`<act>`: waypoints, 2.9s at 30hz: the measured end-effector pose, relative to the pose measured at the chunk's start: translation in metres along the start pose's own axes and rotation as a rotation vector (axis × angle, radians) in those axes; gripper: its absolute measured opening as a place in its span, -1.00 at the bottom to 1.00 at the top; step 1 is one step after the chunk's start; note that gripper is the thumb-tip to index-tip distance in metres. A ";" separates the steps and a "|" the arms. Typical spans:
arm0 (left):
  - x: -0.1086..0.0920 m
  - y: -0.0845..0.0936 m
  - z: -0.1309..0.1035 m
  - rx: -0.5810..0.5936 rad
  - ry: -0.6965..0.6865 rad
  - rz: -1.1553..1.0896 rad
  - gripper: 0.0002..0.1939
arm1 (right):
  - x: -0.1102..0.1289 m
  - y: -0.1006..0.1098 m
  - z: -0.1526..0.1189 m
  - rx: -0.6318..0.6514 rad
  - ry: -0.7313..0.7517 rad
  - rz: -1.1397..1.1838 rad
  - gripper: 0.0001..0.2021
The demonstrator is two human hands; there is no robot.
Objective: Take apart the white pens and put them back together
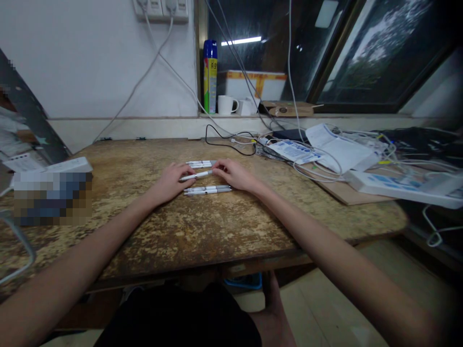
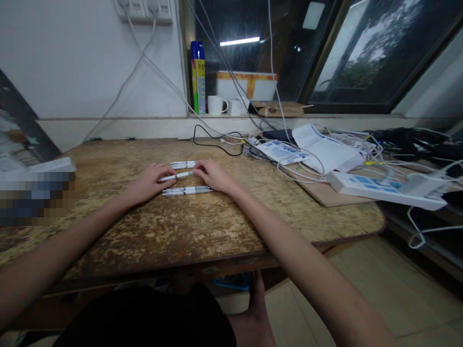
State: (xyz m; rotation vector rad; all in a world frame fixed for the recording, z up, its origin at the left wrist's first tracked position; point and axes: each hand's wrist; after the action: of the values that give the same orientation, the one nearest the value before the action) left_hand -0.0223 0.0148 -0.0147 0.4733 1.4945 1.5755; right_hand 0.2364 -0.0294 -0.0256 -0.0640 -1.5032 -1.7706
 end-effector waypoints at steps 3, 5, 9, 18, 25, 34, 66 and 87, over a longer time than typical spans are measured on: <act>-0.009 0.002 -0.001 0.015 -0.019 0.018 -0.67 | 0.014 0.001 0.000 0.052 -0.005 0.014 -0.73; -0.014 0.004 -0.001 0.037 -0.031 0.019 -0.65 | 0.019 0.001 0.001 0.051 0.020 -0.017 -0.67; -0.024 0.005 -0.003 0.026 -0.074 0.066 -0.62 | 0.022 -0.001 0.003 0.055 -0.005 -0.063 -0.60; -0.034 -0.006 -0.003 0.014 0.147 0.162 -0.60 | 0.026 -0.004 -0.001 0.044 -0.062 -0.190 -0.64; -0.033 -0.003 0.000 0.015 0.135 0.076 -0.56 | 0.020 -0.002 0.003 0.004 0.041 -0.177 -0.70; -0.016 0.002 -0.001 -0.016 0.073 0.041 -0.52 | 0.018 0.003 0.002 0.007 0.057 -0.076 -0.77; -0.007 0.006 -0.008 0.009 0.029 -0.156 -0.64 | 0.015 -0.006 0.026 0.040 0.006 0.470 -0.82; -0.022 0.012 -0.014 0.019 0.055 -0.197 -0.53 | 0.020 -0.015 0.012 -0.146 0.014 0.654 -0.80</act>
State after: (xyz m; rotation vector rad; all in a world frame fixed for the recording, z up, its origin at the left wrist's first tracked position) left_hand -0.0257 -0.0094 0.0002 0.2860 1.5494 1.4308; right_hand 0.2080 -0.0300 -0.0241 -0.5514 -1.1569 -1.3325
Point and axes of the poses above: each hand's wrist, its own z-axis towards the middle knuckle, its own y-axis out of the back of the hand, x = y × z, and after that the axes turned 12 degrees about x, right-handed
